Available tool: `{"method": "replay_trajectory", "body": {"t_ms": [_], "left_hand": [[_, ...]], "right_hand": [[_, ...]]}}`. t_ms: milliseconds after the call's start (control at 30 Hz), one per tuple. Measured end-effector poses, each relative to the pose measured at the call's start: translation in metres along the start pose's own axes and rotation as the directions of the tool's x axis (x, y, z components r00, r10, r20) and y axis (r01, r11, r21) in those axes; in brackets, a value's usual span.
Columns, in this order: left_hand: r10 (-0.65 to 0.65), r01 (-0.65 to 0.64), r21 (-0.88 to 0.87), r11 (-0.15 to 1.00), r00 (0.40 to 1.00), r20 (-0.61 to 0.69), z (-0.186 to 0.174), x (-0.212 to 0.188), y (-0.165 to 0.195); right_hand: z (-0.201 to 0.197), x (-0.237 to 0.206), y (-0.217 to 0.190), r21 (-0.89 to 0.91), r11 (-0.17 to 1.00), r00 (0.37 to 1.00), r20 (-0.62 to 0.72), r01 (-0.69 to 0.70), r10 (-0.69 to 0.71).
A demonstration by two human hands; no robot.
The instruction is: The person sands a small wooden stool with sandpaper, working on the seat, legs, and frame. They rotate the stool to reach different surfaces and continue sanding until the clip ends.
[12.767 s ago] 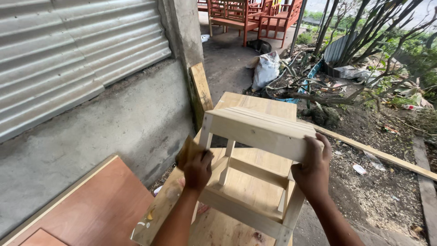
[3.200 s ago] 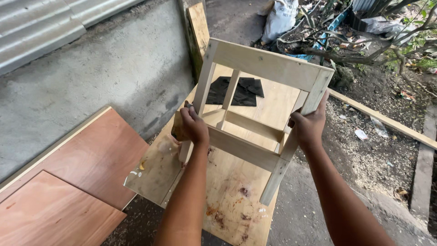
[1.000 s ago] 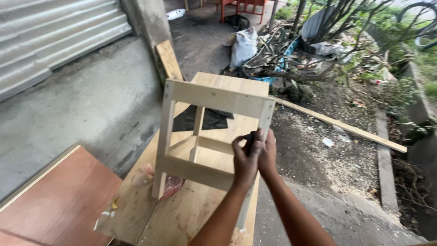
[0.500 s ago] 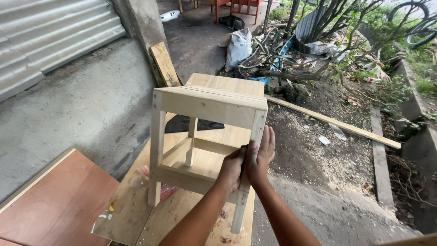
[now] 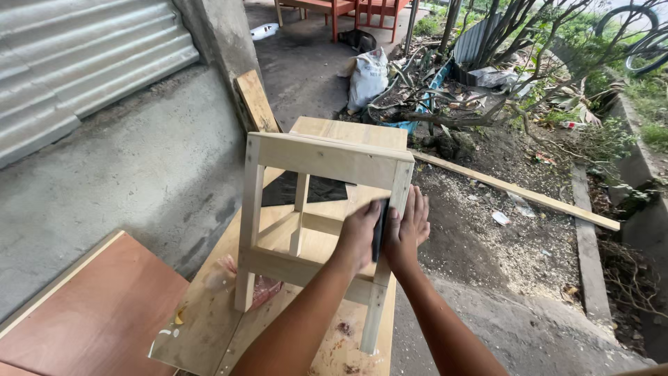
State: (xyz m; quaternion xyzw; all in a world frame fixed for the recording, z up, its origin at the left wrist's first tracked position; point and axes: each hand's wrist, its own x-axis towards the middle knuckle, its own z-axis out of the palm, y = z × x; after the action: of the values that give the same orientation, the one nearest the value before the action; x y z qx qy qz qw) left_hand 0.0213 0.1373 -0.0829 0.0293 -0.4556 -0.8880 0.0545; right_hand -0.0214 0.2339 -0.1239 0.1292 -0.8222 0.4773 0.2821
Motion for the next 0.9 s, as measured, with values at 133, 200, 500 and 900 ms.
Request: {"method": "replay_trajectory", "body": {"t_ms": [133, 200, 500, 900], "left_hand": [[0.145, -0.099, 0.301, 0.949, 0.98, -0.135, 0.008, -0.006, -0.013], [0.306, -0.099, 0.727, 0.68, 0.939, -0.159, 0.007, -0.028, -0.028], [0.658, -0.627, 0.757, 0.182, 0.65, 0.38, 0.012, -0.085, -0.046], [0.549, -0.499, 0.815, 0.296, 0.787, 0.282, 0.004, -0.079, -0.001]], "right_hand": [[-0.003, 0.014, 0.0, -0.037, 0.999, 0.995, 0.093, -0.033, 0.036], [-0.009, 0.02, -0.007, 0.382, 0.921, 0.978, 0.209, -0.07, -0.012], [-0.046, 0.006, -0.032, 0.701, 0.343, 0.778, 0.592, -0.625, 0.21], [-0.05, 0.003, -0.031, 0.754, 0.095, 0.76, 0.644, -0.65, 0.086]]}}
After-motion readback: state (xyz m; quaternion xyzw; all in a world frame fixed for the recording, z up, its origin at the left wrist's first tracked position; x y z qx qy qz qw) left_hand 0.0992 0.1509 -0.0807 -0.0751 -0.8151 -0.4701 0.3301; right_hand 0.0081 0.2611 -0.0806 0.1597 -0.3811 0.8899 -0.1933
